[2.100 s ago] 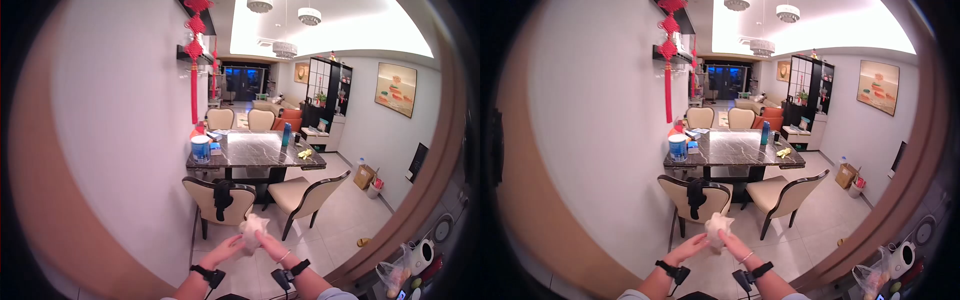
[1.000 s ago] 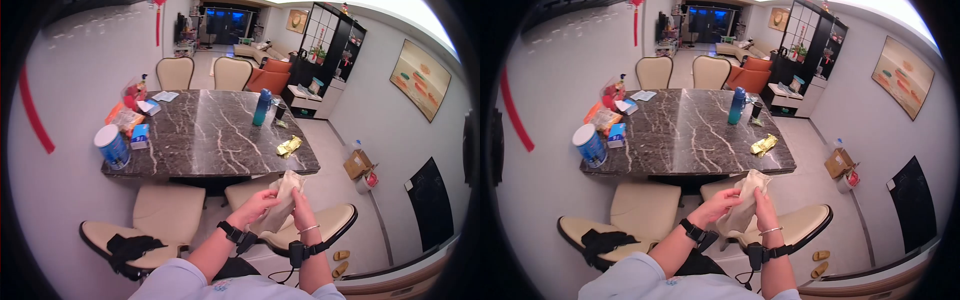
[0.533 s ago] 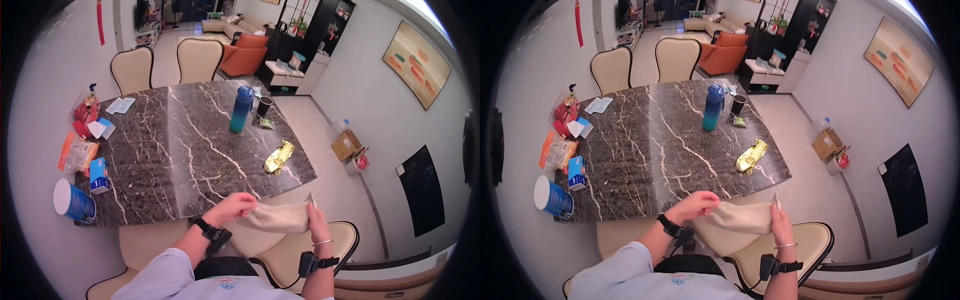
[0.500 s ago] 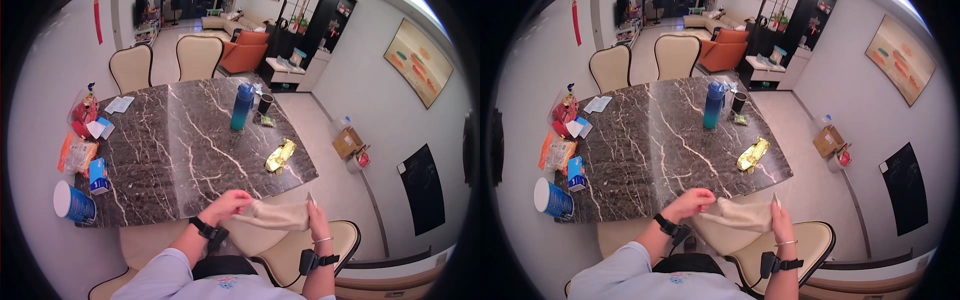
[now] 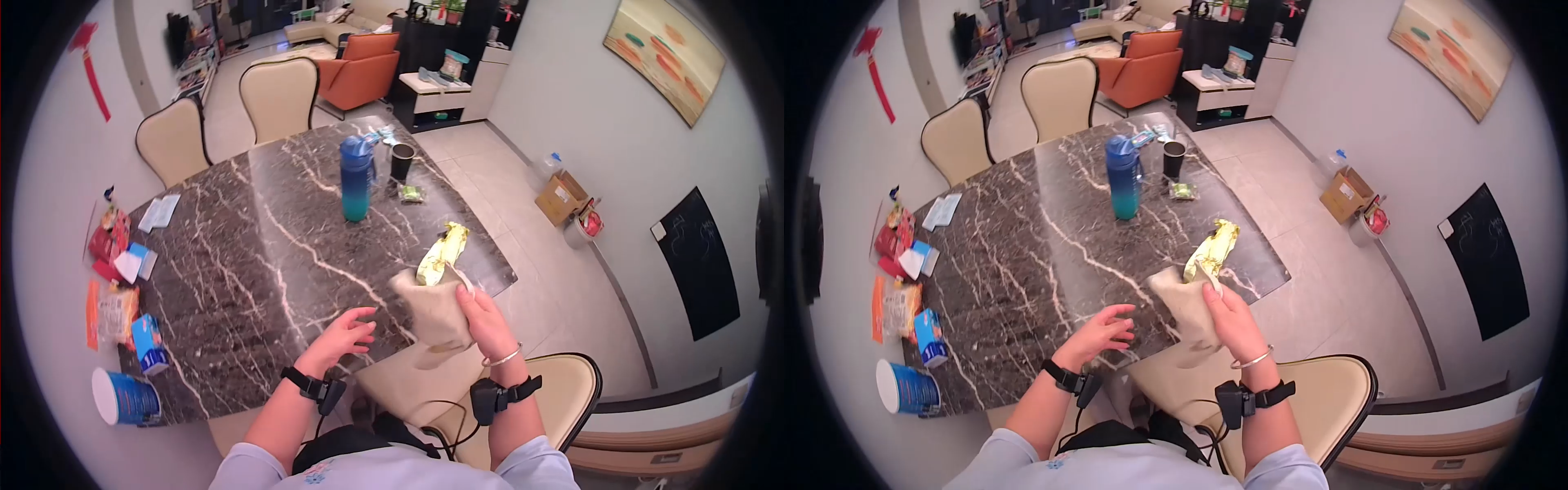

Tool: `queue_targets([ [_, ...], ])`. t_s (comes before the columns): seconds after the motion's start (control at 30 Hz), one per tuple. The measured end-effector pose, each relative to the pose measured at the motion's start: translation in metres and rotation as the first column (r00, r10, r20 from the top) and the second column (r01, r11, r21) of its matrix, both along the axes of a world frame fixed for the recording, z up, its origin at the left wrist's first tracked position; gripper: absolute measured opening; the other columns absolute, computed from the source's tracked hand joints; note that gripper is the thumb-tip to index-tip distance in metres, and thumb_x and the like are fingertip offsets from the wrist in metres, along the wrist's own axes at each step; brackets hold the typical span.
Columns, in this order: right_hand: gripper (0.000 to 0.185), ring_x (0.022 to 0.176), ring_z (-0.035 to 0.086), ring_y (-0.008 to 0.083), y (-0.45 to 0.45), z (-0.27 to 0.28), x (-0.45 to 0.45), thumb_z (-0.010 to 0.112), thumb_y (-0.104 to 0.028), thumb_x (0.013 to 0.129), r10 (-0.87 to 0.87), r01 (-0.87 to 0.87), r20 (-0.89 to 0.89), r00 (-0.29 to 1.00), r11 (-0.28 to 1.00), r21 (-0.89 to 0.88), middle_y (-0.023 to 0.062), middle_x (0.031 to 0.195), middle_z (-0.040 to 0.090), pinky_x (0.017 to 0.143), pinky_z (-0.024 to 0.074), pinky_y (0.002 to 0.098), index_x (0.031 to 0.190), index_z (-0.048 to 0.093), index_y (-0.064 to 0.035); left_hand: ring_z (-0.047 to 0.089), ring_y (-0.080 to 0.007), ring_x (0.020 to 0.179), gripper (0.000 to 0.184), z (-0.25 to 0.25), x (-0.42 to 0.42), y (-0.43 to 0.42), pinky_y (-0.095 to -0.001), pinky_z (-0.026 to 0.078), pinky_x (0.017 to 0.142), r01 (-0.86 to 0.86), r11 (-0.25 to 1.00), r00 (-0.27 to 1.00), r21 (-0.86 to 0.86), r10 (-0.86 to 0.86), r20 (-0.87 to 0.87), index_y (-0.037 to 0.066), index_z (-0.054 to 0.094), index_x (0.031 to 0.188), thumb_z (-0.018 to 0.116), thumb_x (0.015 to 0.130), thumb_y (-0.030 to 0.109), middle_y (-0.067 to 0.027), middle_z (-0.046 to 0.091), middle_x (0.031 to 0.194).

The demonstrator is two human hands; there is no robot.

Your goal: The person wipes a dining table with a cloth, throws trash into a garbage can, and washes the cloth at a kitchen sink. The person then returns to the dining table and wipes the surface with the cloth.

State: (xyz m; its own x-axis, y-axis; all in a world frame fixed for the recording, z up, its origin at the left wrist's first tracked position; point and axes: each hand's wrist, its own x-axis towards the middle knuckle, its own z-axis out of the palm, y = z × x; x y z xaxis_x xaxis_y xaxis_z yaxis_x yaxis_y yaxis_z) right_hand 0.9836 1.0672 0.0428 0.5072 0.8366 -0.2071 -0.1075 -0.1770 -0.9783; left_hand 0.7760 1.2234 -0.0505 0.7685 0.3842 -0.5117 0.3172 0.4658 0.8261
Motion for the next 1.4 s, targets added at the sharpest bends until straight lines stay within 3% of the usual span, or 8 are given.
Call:
queue_targets([
  [0.2, 0.048, 0.089, 0.06, 0.0158, 0.006, -0.112, 0.131, 0.051, -0.038, 0.095, -0.181, 0.189, -0.099, 0.979, 0.979, 0.079, 0.008, 0.099, 0.065, 0.083, 0.0465, 0.0294, 0.119, 0.053, 0.0034, 0.053, -0.0206, 0.107, 0.053, -0.014, 0.1, 0.018, -0.0374, 0.047, 0.089, 0.128, 0.991, 0.988, 0.023, -0.126, -0.093, 0.017, 0.039, 0.139, 0.059, 0.091, 0.03, -0.0083, 0.05, 0.123],
  [0.3, 0.083, 0.115, 0.049, 0.0422, -0.003, -0.165, 0.133, 0.065, -0.047, 0.079, -0.192, 0.49, 0.704, 0.683, 0.836, -0.248, 0.031, 0.121, 0.05, 0.098, 0.0391, 0.0435, 0.136, 0.033, 0.0045, 0.053, -0.0208, 0.105, 0.053, -0.056, 0.15, 0.022, -0.0369, 0.047, 0.086, 0.161, 0.963, 0.971, 0.216, -0.115, -0.21, 0.017, 0.04, 0.138, 0.06, 0.09, 0.028, -0.0079, 0.052, 0.12],
  [0.4, 0.087, 0.131, 0.028, 0.0435, 0.009, -0.217, 0.094, 0.064, -0.046, 0.08, -0.087, 0.405, 0.757, 0.648, 0.881, -0.245, 0.0315, 0.14, 0.03, 0.109, 0.0242, 0.047, 0.139, 0.028, 0.0065, 0.055, -0.0232, 0.103, 0.055, -0.093, 0.19, 0.037, -0.0336, 0.045, 0.087, 0.167, 0.898, 0.972, 0.407, -0.08, -0.22, 0.005, 0.045, 0.132, 0.065, 0.085, 0.026, -0.0161, 0.055, 0.117],
  [0.6, 0.087, 0.136, 0.021, 0.0428, 0.029, -0.23, 0.035, 0.063, -0.044, 0.078, 0.165, 0.368, 0.834, 0.527, 0.84, -0.399, 0.028, 0.145, 0.025, 0.11, 0.0173, 0.0547, 0.14, 0.026, 0.0059, 0.051, -0.0379, 0.111, 0.071, -0.1, 0.282, 0.027, -0.0458, 0.043, 0.09, 0.357, 0.389, 0.902, 0.849, 0.094, -0.422, 0.005, 0.041, 0.133, 0.066, 0.078, 0.043, -0.0204, 0.052, 0.121],
  [1.0, 0.08, 0.14, 0.016, 0.0372, 0.039, -0.255, 0.192, 0.058, -0.04, 0.084, 0.451, 0.311, 0.79, 0.414, 0.746, -0.589, 0.0217, 0.15, 0.02, 0.113, 0.0124, 0.0494, 0.139, 0.028, 0.0093, 0.062, -0.0344, 0.094, 0.064, -0.091, 0.227, 0.12, -0.0397, 0.05, 0.08, 0.382, 0.537, 0.878, 0.752, 0.044, -0.477, -0.006, 0.05, 0.109, 0.077, 0.066, 0.034, -0.0232, 0.061, 0.104],
  [1.1, 0.084, 0.139, 0.014, 0.0404, 0.102, -0.252, 0.217, 0.056, -0.046, 0.083, 0.322, 0.457, 0.845, 0.427, 0.73, -0.508, 0.028, 0.147, 0.021, 0.112, 0.0151, 0.0503, 0.137, 0.029, 0.0122, 0.061, -0.022, 0.09, 0.051, -0.079, 0.141, 0.132, -0.0344, 0.05, 0.077, 0.057, 0.952, 0.922, 0.3, 0.065, -0.383, -0.006, 0.049, 0.114, 0.072, 0.076, 0.019, -0.0134, 0.061, 0.101],
  [1.2, 0.092, 0.14, 0.014, 0.0397, 0.176, -0.257, 0.206, 0.045, -0.059, 0.084, 0.324, 0.54, 0.879, 0.349, 0.697, -0.471, 0.0288, 0.147, 0.021, 0.113, 0.011, 0.0491, 0.138, 0.026, 0.0134, 0.061, -0.018, 0.088, 0.035, -0.09, 0.044, 0.127, -0.0322, 0.051, 0.075, -0.255, 0.964, 0.942, -0.073, 0.23, -0.245, -0.005, 0.049, 0.114, 0.062, 0.084, 0.007, -0.0107, 0.061, 0.101],
  [1.4, 0.084, 0.134, 0.031, 0.0324, 0.264, -0.198, 0.036, 0.054, -0.052, 0.08, 0.744, -0.186, 0.659, 0.108, 0.666, -0.722, 0.0227, 0.141, 0.036, 0.111, 0.018, 0.0449, 0.137, 0.032, 0.0066, 0.063, -0.0189, 0.09, 0.036, -0.073, -0.063, 0.092, -0.0334, 0.053, 0.076, -0.499, 0.847, 0.866, -0.184, 0.48, -0.139, -0.002, 0.048, 0.122, 0.053, 0.087, 0.007, -0.0095, 0.062, 0.106],
])
